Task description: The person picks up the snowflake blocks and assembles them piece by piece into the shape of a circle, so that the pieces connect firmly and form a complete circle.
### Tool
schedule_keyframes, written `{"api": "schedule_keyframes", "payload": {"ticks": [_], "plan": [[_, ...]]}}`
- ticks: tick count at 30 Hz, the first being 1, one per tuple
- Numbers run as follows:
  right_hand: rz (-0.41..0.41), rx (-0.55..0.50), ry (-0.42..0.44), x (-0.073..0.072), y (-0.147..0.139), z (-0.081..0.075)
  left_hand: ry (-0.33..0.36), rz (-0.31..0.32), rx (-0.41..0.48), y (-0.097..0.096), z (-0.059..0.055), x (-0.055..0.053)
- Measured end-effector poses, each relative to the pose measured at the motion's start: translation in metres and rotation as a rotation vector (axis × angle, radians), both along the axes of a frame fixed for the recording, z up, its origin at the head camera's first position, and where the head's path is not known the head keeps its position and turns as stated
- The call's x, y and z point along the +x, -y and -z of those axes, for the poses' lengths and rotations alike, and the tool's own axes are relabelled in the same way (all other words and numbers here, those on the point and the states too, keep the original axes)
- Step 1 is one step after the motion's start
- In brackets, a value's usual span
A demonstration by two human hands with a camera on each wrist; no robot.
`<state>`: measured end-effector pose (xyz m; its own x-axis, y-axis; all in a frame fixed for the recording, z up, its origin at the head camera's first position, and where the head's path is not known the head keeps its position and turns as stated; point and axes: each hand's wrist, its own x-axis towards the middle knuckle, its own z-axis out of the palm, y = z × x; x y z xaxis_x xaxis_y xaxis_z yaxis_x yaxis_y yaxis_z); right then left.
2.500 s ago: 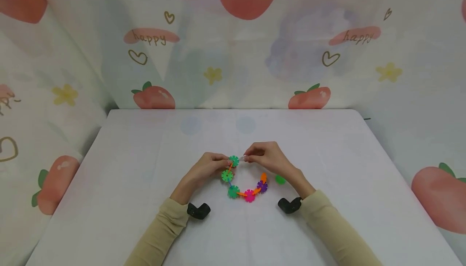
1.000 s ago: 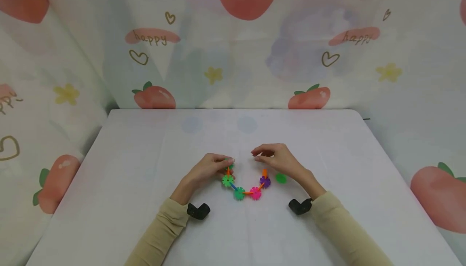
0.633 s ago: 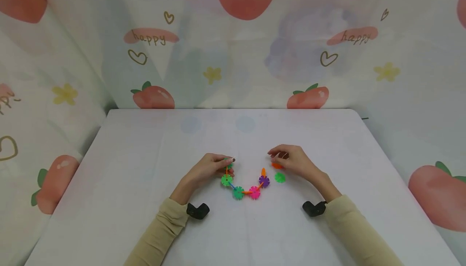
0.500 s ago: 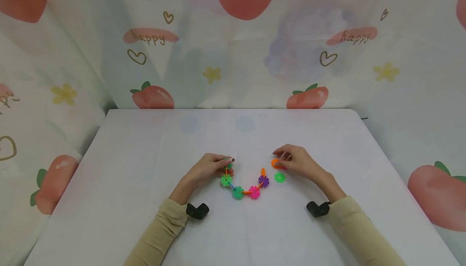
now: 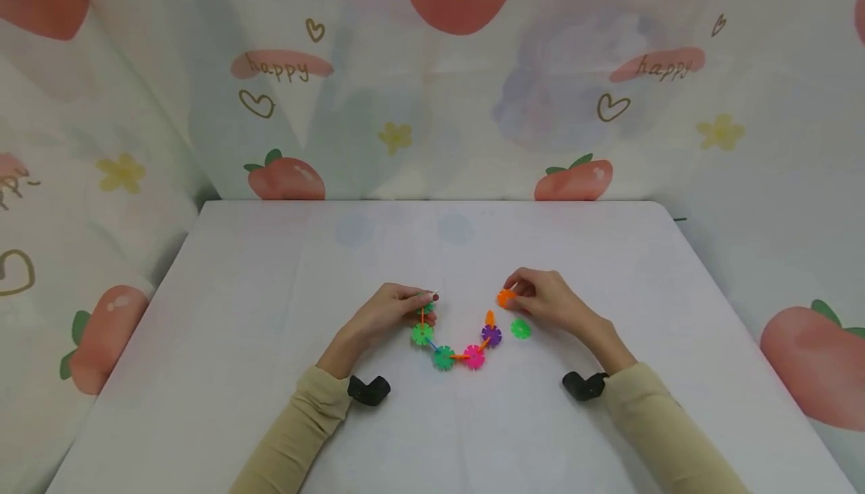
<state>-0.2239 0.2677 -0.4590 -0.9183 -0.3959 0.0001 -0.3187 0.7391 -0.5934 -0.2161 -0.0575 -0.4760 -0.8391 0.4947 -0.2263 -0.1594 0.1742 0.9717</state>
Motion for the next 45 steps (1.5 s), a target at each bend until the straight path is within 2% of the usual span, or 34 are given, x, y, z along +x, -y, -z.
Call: {"api": "schedule_keyframes", "payload": {"ticks": [9,19,31,35,41,45], "plan": [[0.001,-0.121,-0.026,-0.004,0.025,-0.003,-0.006,-0.001,0.022,0.0,0.0,-0.002],[-0.05,-0.305,0.091,-0.004,0.051,-0.004,-0.017,0.001,-0.021,-0.002,0.004,0.0],[-0.093,-0.34,0.143,-0.01,0.076,-0.008,-0.042,0.008,-0.036,-0.001,0.003,-0.002],[-0.084,-0.332,0.172,-0.013,0.081,-0.01,-0.067,-0.011,-0.044,-0.001,0.003,-0.002],[-0.117,-0.333,0.227,-0.02,0.087,-0.015,-0.101,-0.031,-0.072,-0.004,0.004,-0.003],[-0.09,-0.34,0.245,-0.022,0.09,-0.015,-0.12,-0.01,-0.106,-0.004,0.0,-0.004]]}}
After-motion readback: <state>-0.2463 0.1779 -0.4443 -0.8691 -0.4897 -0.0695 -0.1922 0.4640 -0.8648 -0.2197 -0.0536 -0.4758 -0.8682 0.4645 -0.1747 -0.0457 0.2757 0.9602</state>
